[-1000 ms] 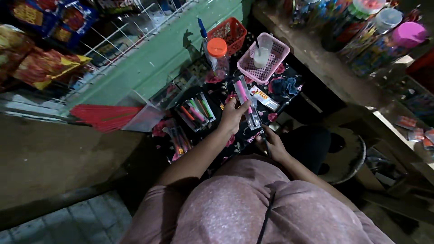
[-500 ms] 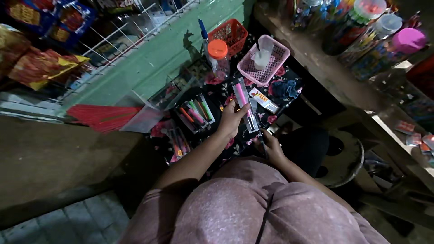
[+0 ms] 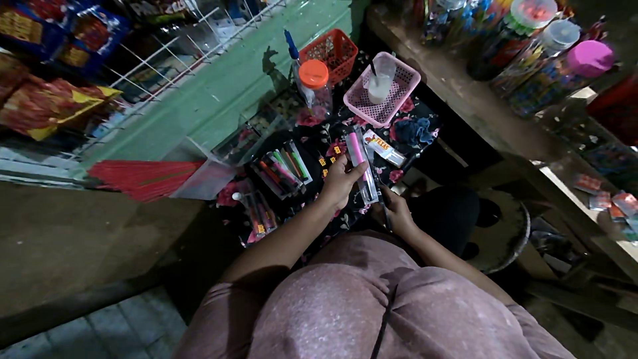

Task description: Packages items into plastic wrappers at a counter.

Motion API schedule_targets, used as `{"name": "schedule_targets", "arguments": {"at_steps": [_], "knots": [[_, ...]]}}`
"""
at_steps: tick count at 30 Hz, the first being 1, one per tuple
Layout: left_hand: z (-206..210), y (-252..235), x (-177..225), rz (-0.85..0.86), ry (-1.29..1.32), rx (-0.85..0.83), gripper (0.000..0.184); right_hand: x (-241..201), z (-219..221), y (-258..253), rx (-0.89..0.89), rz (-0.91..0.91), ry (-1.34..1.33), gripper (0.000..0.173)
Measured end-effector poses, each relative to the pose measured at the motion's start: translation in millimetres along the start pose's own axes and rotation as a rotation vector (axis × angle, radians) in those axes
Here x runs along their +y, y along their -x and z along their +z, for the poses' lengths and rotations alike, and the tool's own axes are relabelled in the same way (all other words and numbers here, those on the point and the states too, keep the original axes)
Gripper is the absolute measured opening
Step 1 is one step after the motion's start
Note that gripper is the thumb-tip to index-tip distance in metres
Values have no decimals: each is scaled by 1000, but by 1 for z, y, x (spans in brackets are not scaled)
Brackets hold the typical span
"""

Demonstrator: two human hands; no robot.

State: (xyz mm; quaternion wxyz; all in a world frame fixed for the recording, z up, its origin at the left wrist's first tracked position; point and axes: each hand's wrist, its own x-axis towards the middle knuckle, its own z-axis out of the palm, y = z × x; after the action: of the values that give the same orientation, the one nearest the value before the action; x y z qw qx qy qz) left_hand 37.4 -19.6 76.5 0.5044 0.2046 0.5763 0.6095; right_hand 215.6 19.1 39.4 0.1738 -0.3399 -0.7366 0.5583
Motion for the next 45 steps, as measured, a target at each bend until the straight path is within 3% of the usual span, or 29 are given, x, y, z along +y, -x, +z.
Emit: {"name": "schedule_targets", "arguments": {"at_steps": [8,21,25,27,32,34,37,41,43,45], "knots": [[5,18,-8,-48,-129,-91,34,-10,-11,-15,-84,83,-12,50],[2,-9,-23,-67,-18,-9,30,5,-6,-36,-45,40,86,37],[-5,-16,-27,-57,-37,3,32,11,-8,-46,-102,194,-25,44],[-19,-20,-27,-10,-240,-40,41,17,-13,-48,-101,234,-102,48],[-44,-12,10,127,-1330,-368,52,18,-39,-53,-10,91,-251,51],[-44,-10,17,208,-1523,-489,49,8,-46,-56,-90,63,-215,57],[-40,-12,26,324,-1598,-573,34,-6,-47,-59,-221,26,-42,58],[-33,-17,38,452,-1669,-628,27,-2,-38,-63,-244,15,79,60],[-34,-17,35,602,-1632,-563,23,0,-33,-57,-205,23,31,59],[-38,-16,24,826,-1496,-349,29,2,-27,-50,-85,23,-46,59]]}}
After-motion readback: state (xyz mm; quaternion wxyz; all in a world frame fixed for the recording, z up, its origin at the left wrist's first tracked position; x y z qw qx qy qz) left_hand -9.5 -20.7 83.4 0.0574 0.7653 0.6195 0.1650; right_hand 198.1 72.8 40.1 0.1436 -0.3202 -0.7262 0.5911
